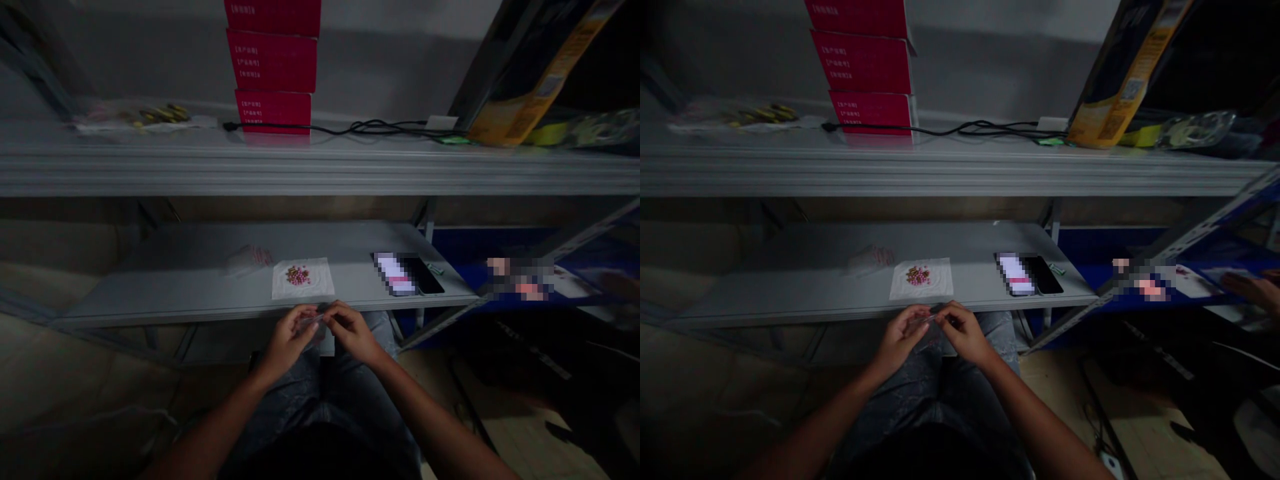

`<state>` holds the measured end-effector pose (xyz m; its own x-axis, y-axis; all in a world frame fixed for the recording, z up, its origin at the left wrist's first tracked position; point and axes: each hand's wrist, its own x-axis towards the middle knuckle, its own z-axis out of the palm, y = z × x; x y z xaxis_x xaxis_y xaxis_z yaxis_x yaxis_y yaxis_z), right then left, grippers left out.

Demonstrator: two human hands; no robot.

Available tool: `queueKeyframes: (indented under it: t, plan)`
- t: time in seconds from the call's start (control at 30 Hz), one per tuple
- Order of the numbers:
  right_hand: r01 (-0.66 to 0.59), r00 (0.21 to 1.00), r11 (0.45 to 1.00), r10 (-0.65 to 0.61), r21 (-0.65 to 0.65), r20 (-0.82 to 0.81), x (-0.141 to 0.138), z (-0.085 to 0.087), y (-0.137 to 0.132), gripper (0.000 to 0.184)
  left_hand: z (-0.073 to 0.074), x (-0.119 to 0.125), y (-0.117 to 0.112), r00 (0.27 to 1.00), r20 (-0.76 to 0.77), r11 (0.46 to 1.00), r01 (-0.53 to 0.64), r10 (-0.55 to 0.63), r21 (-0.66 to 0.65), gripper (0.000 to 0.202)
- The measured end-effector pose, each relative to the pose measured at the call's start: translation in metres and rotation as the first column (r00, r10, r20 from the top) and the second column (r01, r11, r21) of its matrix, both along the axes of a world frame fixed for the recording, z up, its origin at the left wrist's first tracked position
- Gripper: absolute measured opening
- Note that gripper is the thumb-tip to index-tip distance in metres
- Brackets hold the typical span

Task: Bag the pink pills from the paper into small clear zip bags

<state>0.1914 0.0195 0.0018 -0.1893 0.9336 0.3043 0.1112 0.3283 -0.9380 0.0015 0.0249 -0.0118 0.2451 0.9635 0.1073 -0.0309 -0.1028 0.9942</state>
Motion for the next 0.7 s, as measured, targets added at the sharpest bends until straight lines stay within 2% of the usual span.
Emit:
queueKeyframes:
  t: [0.13, 0.43, 0.7]
  plan:
    - [-0.038, 0.997, 0.998, 0.035, 0.044, 0.063, -0.004, -0.002, -0.004, 0.020, -0.001, 0.002, 0.001, 0.998, -0.046, 0.997, -0.042, 0.046, 0.068, 0.028]
    - [-0.024, 0.997, 0.999, 0.020, 0.043, 0.076, -0.006, -0.010, -0.005, 0.018, -0.003, -0.001, 0.002, 0.990, -0.139, 0.987, 0.002, 0.021, 0.163, 0.025]
    - [-0.036, 0.997, 0.999, 0.037, -0.017, 0.062, -0.005, -0.015, -0.004, 0.021, -0.001, -0.001, 0.002, 0.992, -0.128, 0.987, -0.001, 0.022, 0.163, 0.019]
